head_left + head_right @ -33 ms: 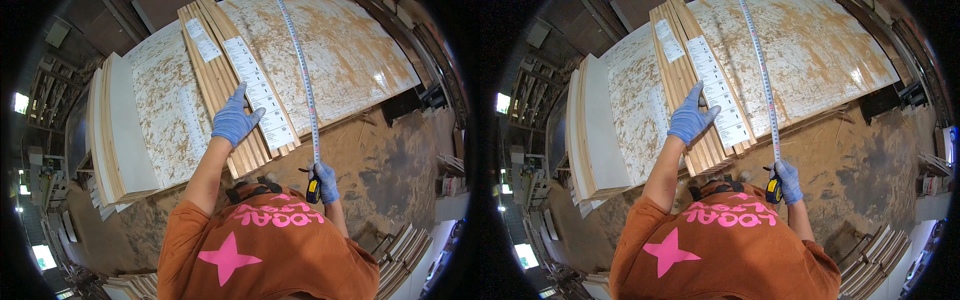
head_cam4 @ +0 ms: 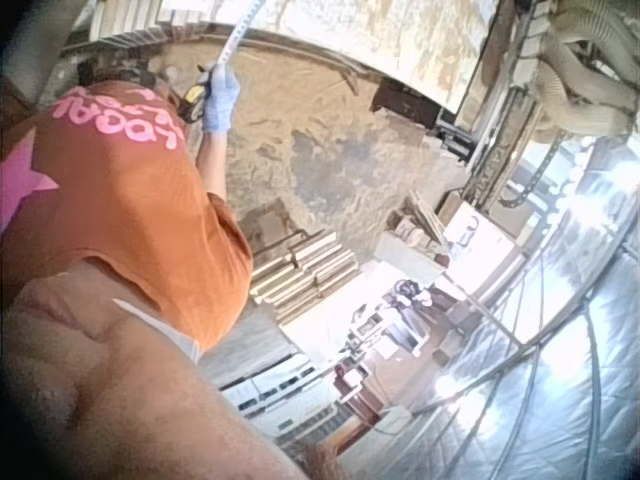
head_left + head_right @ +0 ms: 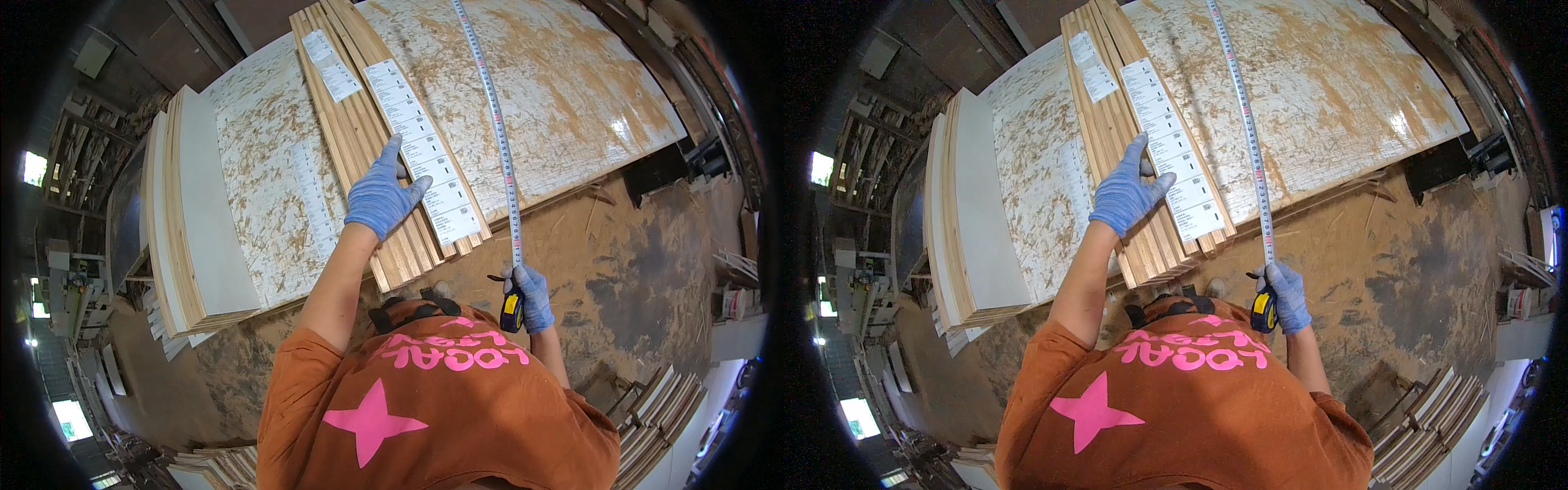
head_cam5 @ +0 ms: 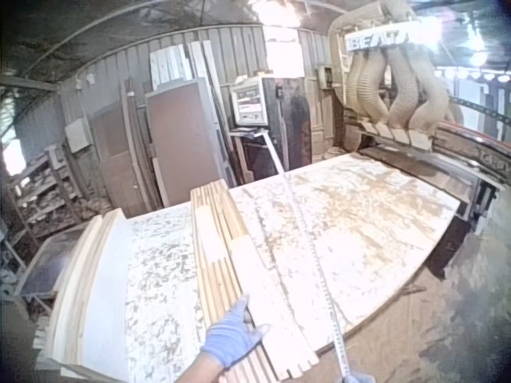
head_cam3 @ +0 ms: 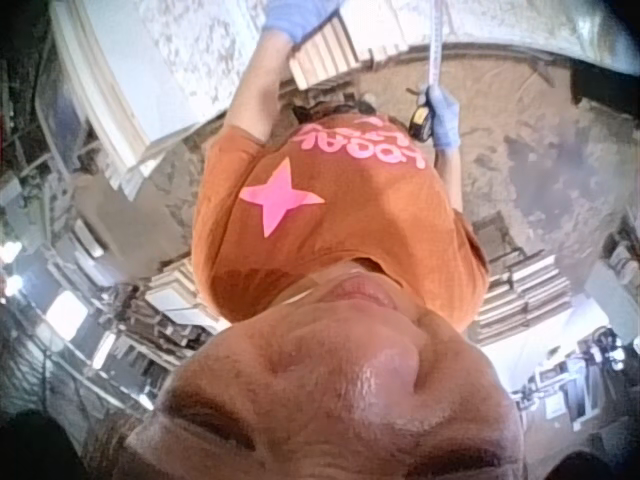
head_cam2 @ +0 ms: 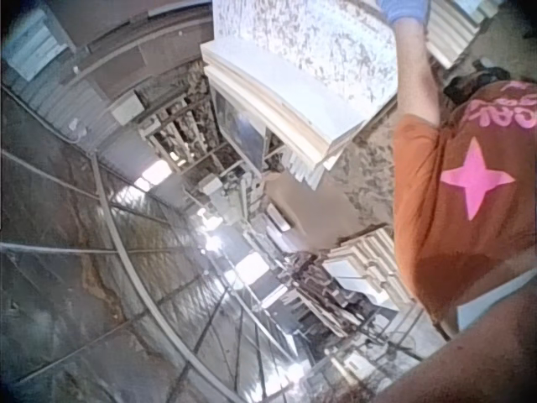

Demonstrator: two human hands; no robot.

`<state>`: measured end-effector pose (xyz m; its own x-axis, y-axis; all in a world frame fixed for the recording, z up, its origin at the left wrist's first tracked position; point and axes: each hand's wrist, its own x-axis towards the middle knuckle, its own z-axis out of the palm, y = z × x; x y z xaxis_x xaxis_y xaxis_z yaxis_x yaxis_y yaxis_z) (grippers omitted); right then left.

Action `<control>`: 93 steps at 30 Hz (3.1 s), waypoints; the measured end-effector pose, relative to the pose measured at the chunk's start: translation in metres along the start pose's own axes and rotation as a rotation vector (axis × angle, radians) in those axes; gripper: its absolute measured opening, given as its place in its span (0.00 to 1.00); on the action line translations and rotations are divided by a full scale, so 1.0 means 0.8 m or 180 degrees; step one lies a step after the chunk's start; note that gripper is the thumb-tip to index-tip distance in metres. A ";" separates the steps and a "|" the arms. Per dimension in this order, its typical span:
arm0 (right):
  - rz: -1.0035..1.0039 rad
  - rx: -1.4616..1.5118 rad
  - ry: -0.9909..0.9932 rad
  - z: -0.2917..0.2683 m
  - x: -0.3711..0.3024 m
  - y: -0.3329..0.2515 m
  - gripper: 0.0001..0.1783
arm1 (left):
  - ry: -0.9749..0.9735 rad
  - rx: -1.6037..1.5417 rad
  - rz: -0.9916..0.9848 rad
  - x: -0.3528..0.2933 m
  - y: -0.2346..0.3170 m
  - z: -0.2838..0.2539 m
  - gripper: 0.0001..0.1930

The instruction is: The person measures wooden planks and panels with a tape measure in a workshop. They repeatedly extend and retract the tape measure, align it with the wood, and compare measurements to printed labels on the planks.

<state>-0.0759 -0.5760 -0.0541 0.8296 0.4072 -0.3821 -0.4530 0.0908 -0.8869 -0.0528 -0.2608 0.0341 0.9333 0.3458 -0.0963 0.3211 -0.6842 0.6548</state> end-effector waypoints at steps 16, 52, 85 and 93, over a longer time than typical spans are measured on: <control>-0.0042 -0.0003 -0.0036 0.004 -0.002 -0.006 0.19 | 0.0045 0.0305 0.0094 -0.020 0.022 -0.005 0.58; -0.0297 0.0240 0.0223 0.020 -0.021 -0.066 0.19 | 0.1350 -0.2572 -0.0012 -0.100 -0.223 -0.055 0.21; 0.0794 -0.0929 -0.1276 0.347 0.010 0.120 0.18 | 0.1482 0.0444 -0.0312 -0.254 -0.484 -0.018 0.23; 0.0904 -0.1391 -0.0977 0.353 0.023 0.161 0.19 | 0.1225 0.0980 0.0154 -0.230 -0.511 -0.003 0.21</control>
<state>-0.2112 -0.3000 -0.1024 0.5342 0.6104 -0.5848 -0.4130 -0.4152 -0.8106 -0.3558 -0.0433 -0.2142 0.8400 0.4813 0.2506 0.3655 -0.8432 0.3942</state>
